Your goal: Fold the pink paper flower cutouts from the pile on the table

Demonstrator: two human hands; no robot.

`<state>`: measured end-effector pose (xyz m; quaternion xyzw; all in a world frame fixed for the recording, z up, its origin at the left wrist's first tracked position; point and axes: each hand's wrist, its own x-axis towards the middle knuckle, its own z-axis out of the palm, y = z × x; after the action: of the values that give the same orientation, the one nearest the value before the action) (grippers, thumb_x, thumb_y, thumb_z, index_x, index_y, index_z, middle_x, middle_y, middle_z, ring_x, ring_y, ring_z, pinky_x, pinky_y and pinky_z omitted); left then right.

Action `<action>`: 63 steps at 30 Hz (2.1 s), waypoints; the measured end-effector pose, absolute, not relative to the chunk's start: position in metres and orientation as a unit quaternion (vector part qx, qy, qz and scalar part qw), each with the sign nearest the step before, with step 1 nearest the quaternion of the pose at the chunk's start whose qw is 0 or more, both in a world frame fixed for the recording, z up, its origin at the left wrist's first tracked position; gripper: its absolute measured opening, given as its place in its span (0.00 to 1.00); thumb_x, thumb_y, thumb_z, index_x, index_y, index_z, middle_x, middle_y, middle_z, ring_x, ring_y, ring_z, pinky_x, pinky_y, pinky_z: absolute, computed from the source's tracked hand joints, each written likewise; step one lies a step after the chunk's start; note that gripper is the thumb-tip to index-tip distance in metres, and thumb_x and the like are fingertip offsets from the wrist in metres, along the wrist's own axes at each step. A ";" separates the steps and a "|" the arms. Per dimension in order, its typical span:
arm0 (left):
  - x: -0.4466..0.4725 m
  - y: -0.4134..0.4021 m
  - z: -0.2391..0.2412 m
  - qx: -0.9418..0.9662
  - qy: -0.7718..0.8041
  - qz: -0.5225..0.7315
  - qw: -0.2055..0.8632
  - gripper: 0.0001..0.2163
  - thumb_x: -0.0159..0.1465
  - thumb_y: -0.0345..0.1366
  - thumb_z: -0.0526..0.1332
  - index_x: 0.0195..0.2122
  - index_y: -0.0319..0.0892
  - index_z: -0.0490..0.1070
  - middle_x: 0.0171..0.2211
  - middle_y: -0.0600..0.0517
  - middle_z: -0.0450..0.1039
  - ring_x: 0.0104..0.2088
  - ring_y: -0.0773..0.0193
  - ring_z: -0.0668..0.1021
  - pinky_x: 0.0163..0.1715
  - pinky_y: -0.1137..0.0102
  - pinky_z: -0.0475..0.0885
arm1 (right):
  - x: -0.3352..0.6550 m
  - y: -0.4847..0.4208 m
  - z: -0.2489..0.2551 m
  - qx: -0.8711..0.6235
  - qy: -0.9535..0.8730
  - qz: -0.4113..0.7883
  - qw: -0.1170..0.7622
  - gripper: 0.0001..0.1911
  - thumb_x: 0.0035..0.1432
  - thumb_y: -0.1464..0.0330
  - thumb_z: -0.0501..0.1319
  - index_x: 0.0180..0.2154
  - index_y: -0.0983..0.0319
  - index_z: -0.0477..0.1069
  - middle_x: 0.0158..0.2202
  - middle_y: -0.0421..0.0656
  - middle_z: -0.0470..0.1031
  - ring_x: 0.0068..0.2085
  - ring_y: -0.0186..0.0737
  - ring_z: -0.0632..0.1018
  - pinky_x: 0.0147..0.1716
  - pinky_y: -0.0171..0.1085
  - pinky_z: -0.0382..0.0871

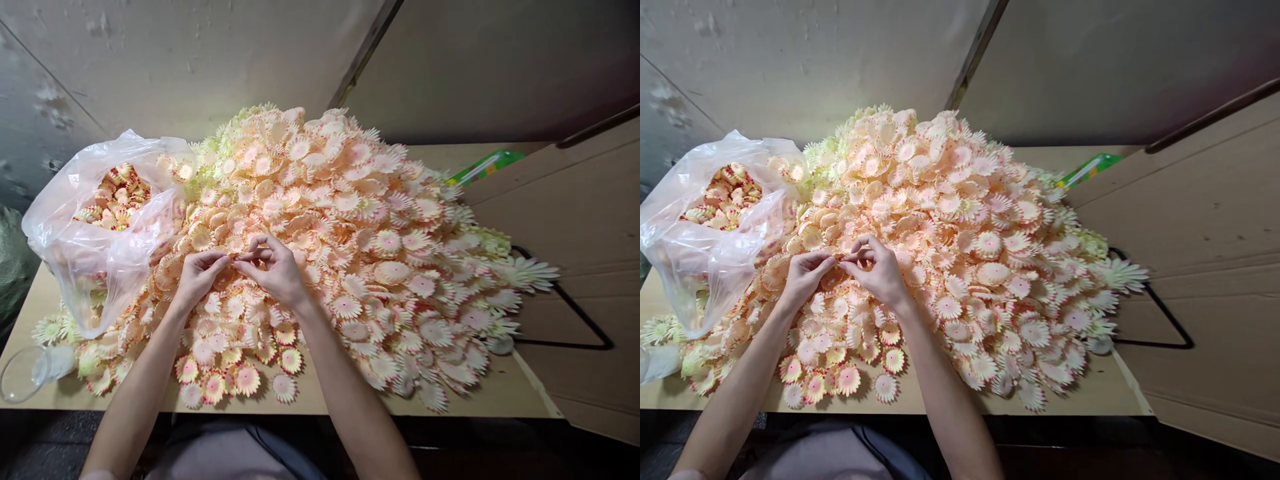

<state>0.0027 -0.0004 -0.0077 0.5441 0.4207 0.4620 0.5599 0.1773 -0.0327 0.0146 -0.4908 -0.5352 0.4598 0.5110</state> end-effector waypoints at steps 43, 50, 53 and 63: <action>0.009 -0.001 -0.012 0.467 0.353 0.521 0.622 0.15 0.56 0.46 0.70 0.31 0.38 0.76 0.31 0.53 0.73 0.31 0.68 0.76 0.37 0.69 0.79 | 0.190 -0.046 0.052 -0.526 -0.594 0.389 0.468 0.15 0.54 0.55 0.69 0.32 0.60 0.79 0.27 0.44 0.81 0.26 0.38 0.80 0.26 0.36 0.75; 0.004 0.003 -0.014 0.522 0.388 0.506 0.567 0.13 0.56 0.44 0.70 0.33 0.38 0.79 0.32 0.49 0.79 0.32 0.66 0.78 0.37 0.73 0.74 | 0.165 -0.020 0.023 -0.522 -0.556 0.416 0.496 0.16 0.43 0.58 0.75 0.32 0.61 0.79 0.32 0.45 0.82 0.33 0.42 0.81 0.38 0.42 0.78; 0.003 0.004 -0.016 0.532 0.384 0.495 0.570 0.12 0.57 0.44 0.70 0.32 0.38 0.79 0.31 0.50 0.79 0.31 0.67 0.77 0.36 0.74 0.73 | 0.168 -0.017 0.016 -0.497 -0.505 0.477 0.520 0.16 0.39 0.60 0.77 0.29 0.61 0.78 0.30 0.42 0.82 0.31 0.40 0.81 0.38 0.40 0.78; -0.003 0.004 -0.014 0.528 0.397 0.473 0.583 0.14 0.59 0.46 0.68 0.31 0.38 0.78 0.28 0.51 0.77 0.28 0.69 0.74 0.32 0.75 0.69 | 0.177 -0.018 0.015 -0.456 -0.494 0.525 0.522 0.16 0.39 0.64 0.77 0.30 0.61 0.75 0.30 0.40 0.79 0.32 0.36 0.80 0.38 0.37 0.77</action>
<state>-0.0033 0.0044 -0.0143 0.5282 0.3967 0.4729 0.5831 0.1769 -0.0183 0.0154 -0.4559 -0.4942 0.5252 0.5217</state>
